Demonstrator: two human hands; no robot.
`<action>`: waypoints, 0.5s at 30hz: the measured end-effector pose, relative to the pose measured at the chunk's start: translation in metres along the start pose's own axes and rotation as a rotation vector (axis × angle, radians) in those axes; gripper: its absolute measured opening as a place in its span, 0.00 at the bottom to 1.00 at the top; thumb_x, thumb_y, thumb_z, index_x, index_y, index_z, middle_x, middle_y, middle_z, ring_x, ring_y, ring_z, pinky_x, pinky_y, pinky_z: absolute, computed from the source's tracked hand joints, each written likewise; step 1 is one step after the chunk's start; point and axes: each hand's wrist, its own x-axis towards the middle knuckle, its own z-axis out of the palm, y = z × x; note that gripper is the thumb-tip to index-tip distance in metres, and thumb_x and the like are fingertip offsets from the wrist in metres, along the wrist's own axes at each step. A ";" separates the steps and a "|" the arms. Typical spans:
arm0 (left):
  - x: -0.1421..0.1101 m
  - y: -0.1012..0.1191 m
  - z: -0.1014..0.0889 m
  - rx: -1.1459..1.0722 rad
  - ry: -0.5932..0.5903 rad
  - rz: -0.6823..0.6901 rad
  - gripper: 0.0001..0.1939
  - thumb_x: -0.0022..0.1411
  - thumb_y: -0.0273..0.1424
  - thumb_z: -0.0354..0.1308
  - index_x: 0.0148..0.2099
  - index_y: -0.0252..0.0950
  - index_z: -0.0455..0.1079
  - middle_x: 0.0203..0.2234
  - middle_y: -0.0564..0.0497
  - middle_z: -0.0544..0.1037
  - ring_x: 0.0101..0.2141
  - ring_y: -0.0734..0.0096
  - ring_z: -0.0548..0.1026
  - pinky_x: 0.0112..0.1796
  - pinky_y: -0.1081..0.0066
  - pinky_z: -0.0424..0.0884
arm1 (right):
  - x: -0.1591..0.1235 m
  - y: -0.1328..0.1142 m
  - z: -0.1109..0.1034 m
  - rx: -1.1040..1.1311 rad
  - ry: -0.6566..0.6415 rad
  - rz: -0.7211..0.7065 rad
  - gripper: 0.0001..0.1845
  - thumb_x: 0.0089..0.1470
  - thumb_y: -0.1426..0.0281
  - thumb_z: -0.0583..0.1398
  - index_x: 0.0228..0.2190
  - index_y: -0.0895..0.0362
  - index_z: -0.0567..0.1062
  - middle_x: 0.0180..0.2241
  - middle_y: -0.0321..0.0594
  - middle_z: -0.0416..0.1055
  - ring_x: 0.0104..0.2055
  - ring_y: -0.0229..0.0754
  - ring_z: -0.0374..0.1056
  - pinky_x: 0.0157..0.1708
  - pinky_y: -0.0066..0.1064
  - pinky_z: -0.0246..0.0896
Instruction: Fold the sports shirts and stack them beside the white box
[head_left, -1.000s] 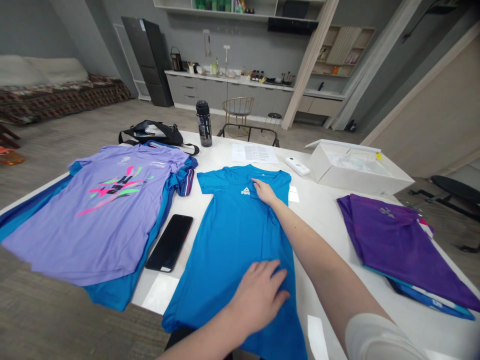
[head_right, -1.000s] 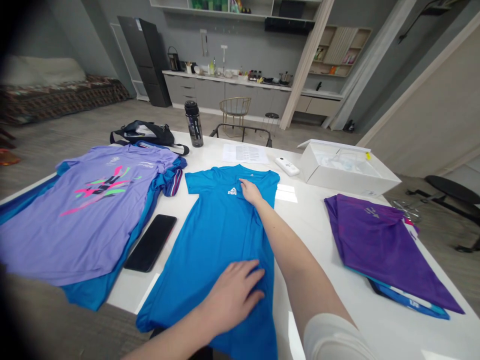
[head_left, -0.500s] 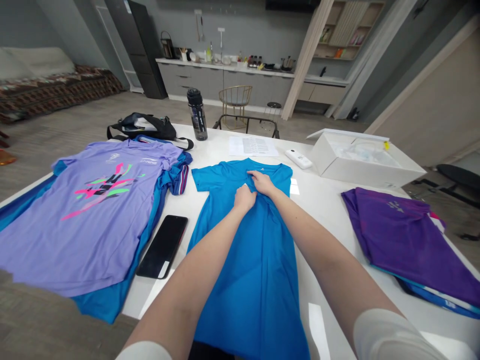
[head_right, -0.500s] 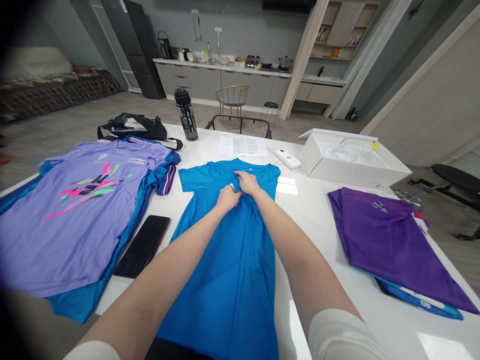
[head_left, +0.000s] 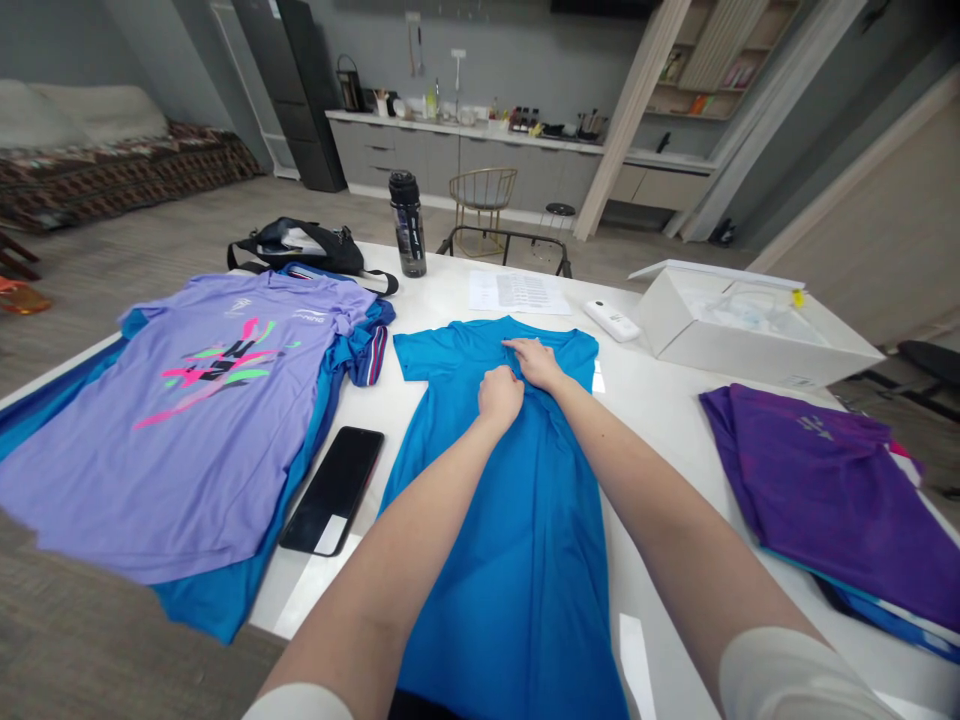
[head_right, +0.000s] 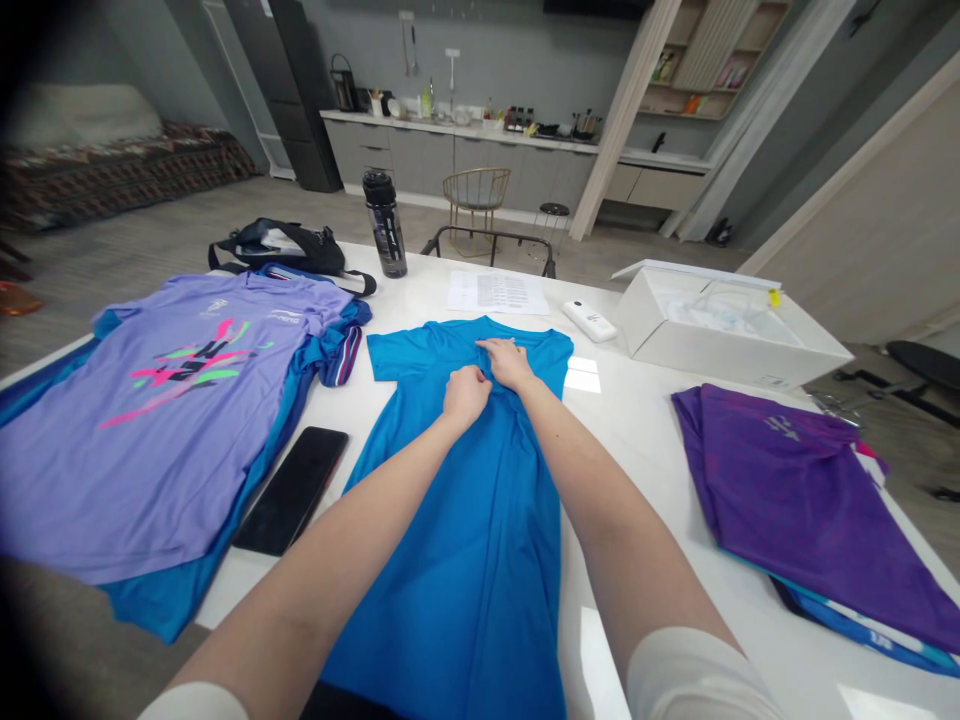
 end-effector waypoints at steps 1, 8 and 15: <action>0.000 -0.001 -0.001 0.016 -0.013 -0.019 0.09 0.63 0.28 0.56 0.41 0.36 0.77 0.41 0.39 0.82 0.45 0.56 0.80 0.46 0.66 0.72 | 0.000 0.001 0.000 -0.016 -0.002 0.009 0.28 0.68 0.70 0.44 0.63 0.45 0.69 0.65 0.38 0.65 0.67 0.50 0.57 0.65 0.54 0.48; -0.008 0.000 -0.011 0.139 -0.099 -0.052 0.14 0.65 0.29 0.54 0.50 0.33 0.75 0.46 0.34 0.80 0.47 0.52 0.79 0.45 0.64 0.73 | 0.000 -0.002 0.004 -0.113 -0.032 0.045 0.28 0.70 0.60 0.44 0.66 0.49 0.64 0.69 0.39 0.56 0.71 0.54 0.50 0.64 0.58 0.48; -0.023 0.007 0.000 0.316 0.025 0.579 0.19 0.71 0.25 0.43 0.59 0.34 0.68 0.60 0.36 0.69 0.63 0.54 0.64 0.63 0.55 0.58 | -0.018 0.008 -0.018 0.055 0.321 0.117 0.30 0.70 0.66 0.41 0.66 0.59 0.63 0.69 0.47 0.57 0.71 0.44 0.51 0.69 0.42 0.46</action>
